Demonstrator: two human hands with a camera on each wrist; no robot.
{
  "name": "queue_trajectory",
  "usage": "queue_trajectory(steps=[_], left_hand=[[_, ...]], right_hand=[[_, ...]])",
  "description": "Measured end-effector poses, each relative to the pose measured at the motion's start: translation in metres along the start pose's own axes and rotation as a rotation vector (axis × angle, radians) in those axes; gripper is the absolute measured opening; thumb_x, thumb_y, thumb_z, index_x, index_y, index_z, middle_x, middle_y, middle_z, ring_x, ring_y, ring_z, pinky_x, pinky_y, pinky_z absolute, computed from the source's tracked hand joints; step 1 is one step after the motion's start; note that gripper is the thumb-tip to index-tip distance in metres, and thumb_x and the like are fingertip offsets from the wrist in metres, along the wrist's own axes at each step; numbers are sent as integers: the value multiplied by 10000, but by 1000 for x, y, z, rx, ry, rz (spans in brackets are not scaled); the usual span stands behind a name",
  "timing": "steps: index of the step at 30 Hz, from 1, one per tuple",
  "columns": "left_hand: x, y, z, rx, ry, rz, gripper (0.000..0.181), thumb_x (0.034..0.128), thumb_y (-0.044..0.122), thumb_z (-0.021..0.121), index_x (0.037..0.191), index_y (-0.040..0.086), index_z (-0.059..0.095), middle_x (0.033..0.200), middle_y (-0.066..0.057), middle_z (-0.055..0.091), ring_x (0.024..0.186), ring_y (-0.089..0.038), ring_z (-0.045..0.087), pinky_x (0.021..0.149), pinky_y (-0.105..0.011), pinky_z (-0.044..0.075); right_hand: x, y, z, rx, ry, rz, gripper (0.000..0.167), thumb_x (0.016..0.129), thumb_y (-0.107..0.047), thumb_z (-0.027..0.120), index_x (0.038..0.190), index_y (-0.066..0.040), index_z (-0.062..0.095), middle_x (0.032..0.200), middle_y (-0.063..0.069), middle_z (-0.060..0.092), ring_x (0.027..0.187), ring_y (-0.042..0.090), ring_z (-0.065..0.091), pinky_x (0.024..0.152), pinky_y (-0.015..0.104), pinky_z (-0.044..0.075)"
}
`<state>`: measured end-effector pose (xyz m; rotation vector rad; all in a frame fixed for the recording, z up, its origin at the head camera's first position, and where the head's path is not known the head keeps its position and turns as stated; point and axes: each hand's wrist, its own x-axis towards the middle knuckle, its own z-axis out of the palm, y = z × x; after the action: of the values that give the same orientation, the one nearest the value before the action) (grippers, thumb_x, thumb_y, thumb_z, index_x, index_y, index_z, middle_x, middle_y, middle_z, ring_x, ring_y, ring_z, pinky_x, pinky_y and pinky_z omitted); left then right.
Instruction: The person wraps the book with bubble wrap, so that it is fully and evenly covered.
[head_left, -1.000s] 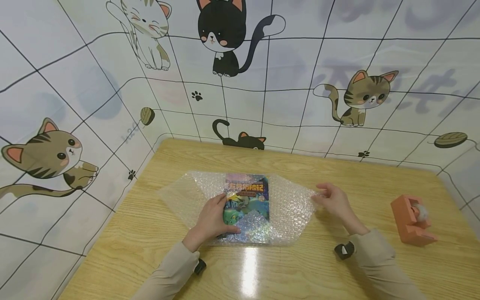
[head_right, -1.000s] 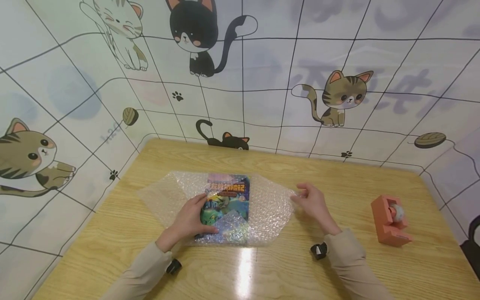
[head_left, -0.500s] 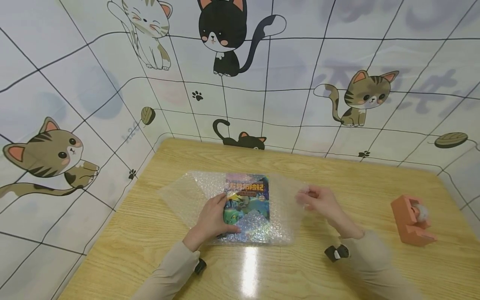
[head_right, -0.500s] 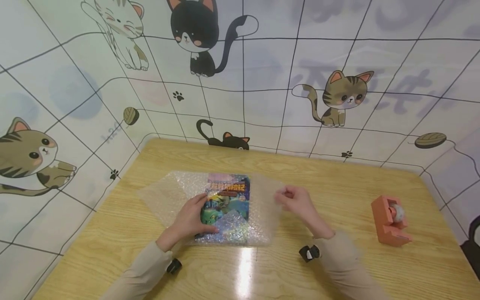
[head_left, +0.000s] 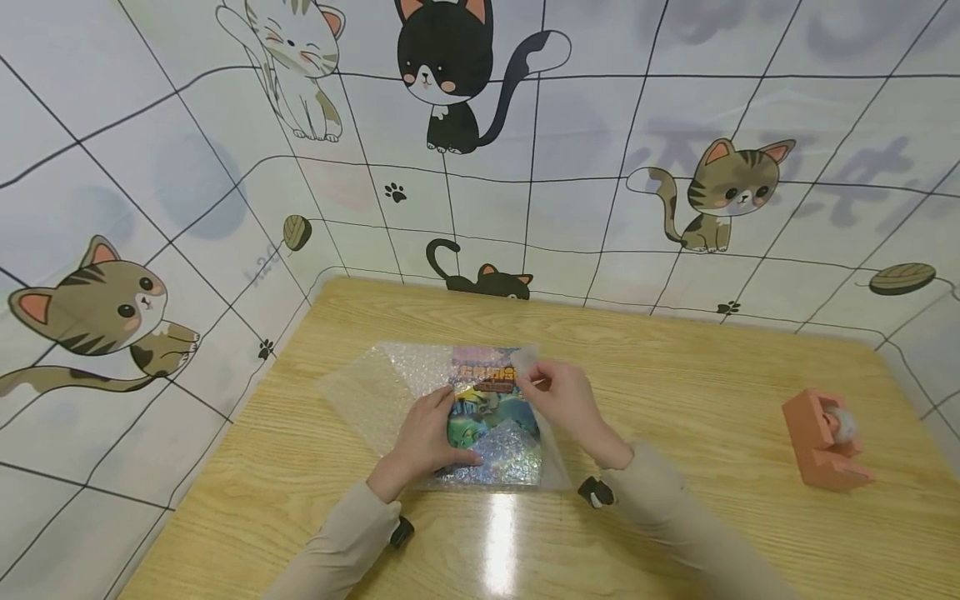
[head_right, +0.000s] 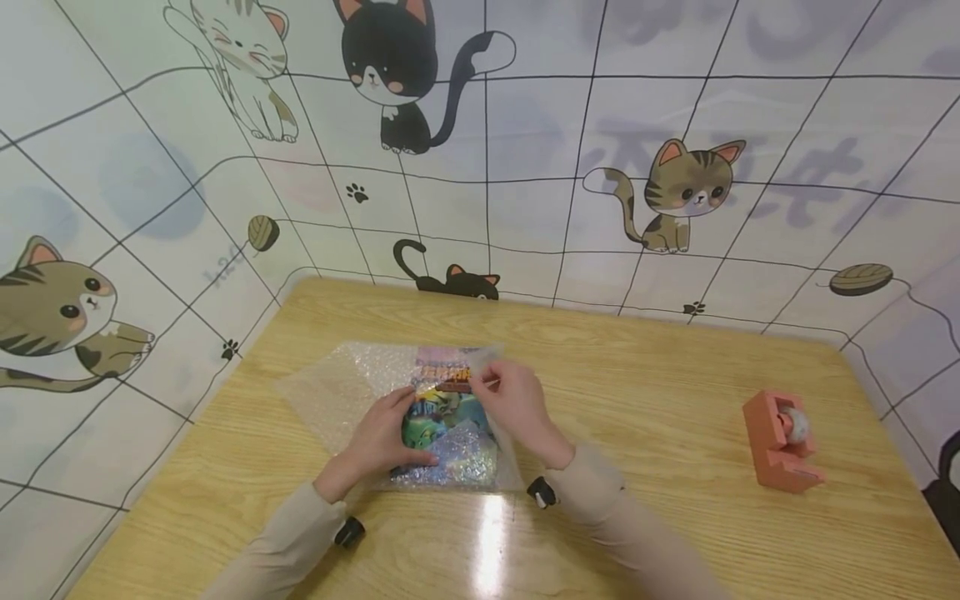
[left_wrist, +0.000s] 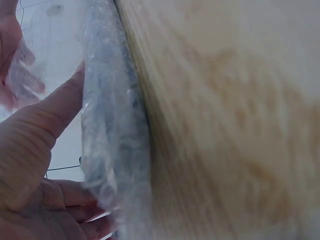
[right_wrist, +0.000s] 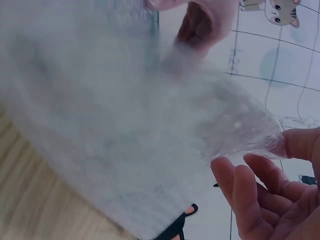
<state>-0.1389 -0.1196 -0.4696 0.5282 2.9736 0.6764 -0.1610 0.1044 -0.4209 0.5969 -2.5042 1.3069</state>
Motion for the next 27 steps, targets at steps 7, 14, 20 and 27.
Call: queue_trajectory(steps=[7,14,20,27], left_hand=[[0,0,1,-16,7,7,1049,578,497,850,1321,-116,436,1386,-239,418,1246,-404,414,1024,-486,350],[1,-1,1,-18,5,10,1045,583,489,851,1319,-125,434,1389,-241,415,1255,-401,406,1034,-477,343],[1,0,0,-19,8,16,1032,582,478,856,1314,-122,443,1387,-236,419,1251,-399,410,1030,-476,347],[0,1,0,-21,10,24,1022,591,472,854,1311,-127,444,1384,-239,420,1249,-400,411,1019,-479,358]], right_hand=[[10,-4,32,-55,-82,77,130,806,-65,675,681,-74,642,668,30,658,623,194,662,584,290,540],[19,2,44,28,-127,79,161,802,-64,609,647,-66,654,590,2,618,537,126,607,527,283,514],[23,10,53,178,-197,255,177,839,-104,644,685,-17,654,649,40,642,502,133,590,477,265,492],[25,7,62,205,-255,489,160,859,-62,659,722,20,658,800,77,654,620,162,632,580,287,548]])
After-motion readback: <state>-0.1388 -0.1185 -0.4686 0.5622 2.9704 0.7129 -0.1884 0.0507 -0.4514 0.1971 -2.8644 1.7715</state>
